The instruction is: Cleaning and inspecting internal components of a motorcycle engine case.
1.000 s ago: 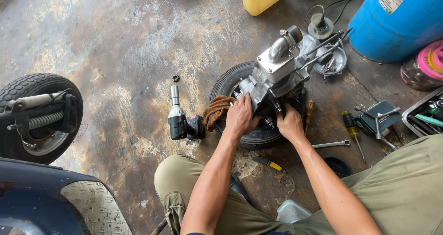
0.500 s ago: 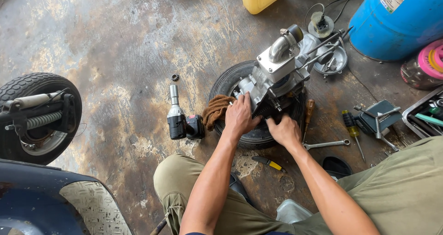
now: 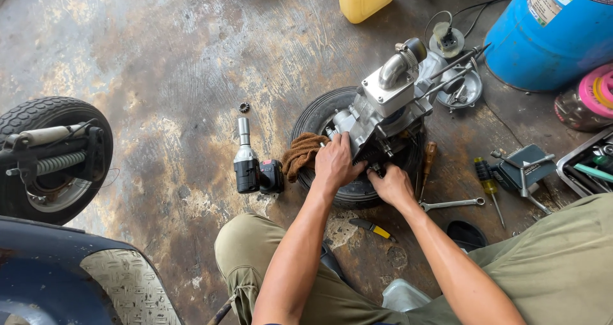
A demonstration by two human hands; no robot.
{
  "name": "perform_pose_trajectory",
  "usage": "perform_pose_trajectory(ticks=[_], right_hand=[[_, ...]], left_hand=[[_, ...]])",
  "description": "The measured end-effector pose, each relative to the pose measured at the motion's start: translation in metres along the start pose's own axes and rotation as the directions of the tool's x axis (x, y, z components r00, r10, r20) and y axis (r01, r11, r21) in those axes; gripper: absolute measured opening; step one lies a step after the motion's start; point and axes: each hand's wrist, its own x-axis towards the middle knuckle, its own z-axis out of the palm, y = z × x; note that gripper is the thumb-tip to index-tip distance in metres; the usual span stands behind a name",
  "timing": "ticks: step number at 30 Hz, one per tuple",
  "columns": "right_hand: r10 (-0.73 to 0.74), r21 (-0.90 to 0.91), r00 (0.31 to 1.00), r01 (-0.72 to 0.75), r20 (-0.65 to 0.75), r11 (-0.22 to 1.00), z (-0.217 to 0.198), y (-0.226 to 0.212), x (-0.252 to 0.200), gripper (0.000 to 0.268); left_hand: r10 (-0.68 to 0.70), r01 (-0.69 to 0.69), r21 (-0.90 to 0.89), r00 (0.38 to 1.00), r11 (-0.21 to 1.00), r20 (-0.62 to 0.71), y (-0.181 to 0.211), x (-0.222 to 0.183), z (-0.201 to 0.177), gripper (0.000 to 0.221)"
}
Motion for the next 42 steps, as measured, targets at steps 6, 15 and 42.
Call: perform_pose_trajectory(ticks=[6,15,42], right_hand=[[-0.052,-0.053,0.996,0.049,-0.073,0.997,0.010,0.009,0.013,0.065],[-0.422,-0.322,0.876,0.340,-0.235,0.884,0.027,0.034,0.019,0.051],[-0.551,-0.571,0.724,0.265,-0.414,0.777,0.047,0.043,0.036,0.044]], left_hand=[[0.017,-0.018,0.048,1.000,0.999,0.018,-0.002,0.002,0.002,0.083],[-0.002,0.003,-0.019,0.997,1.000,0.073,0.004,-0.001,-0.017,0.082],[0.003,0.002,-0.076,0.998,0.997,0.066,0.013,-0.009,-0.039,0.095]])
